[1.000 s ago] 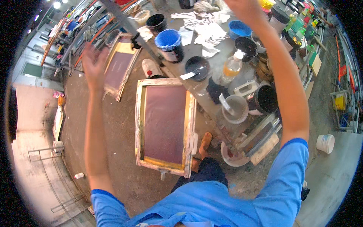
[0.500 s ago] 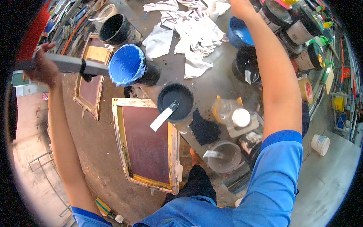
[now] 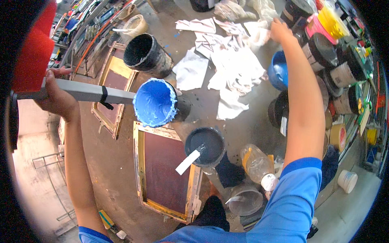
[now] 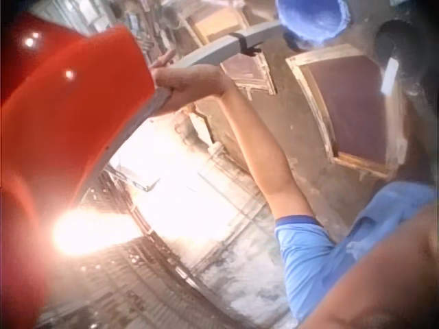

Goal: The person pours a dark liquid onto a screen printing frame and spreads it evenly with a squeegee. They then put on a glove and wipe the screen surface with a white cloth.

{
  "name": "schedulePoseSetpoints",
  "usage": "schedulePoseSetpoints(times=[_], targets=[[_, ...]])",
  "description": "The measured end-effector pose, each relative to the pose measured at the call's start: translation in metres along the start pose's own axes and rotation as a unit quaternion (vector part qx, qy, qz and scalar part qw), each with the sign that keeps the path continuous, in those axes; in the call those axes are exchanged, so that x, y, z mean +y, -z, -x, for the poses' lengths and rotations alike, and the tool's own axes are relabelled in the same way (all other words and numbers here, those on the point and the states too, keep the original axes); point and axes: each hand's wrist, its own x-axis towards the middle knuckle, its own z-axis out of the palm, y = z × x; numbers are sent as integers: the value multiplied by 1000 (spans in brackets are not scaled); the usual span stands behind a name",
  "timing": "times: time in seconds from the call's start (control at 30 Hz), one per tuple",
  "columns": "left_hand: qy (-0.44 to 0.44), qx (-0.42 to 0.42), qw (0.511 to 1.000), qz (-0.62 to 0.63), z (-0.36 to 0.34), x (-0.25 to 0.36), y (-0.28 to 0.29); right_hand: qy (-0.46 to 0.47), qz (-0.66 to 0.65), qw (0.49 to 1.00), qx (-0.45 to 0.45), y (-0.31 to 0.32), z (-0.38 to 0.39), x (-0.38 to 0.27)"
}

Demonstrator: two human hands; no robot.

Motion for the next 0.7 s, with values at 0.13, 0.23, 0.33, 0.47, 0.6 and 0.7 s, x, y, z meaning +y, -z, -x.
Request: schedulePoseSetpoints(times=[0.13,0.23,0.33,0.47,0.6,0.7], targets=[[5,-4,1000,-5,6,1,5,31,-166,958,234,35,-6,-16],[11,11,1000,7,8,-3,12,10,-239,891,386,87,4,-35],[3,17,1000,7,3,4,-3,16,-262,864,430,123,15,7],[41,9,998,-43,9,2,2,-4,-293,890,348,169,70,-16],[62,-97,991,-64,6,-1,15,67,-354,887,289,225,151,-26],[100,-115,977,-150,20,13,35,76,-346,922,156,279,217,-46]])
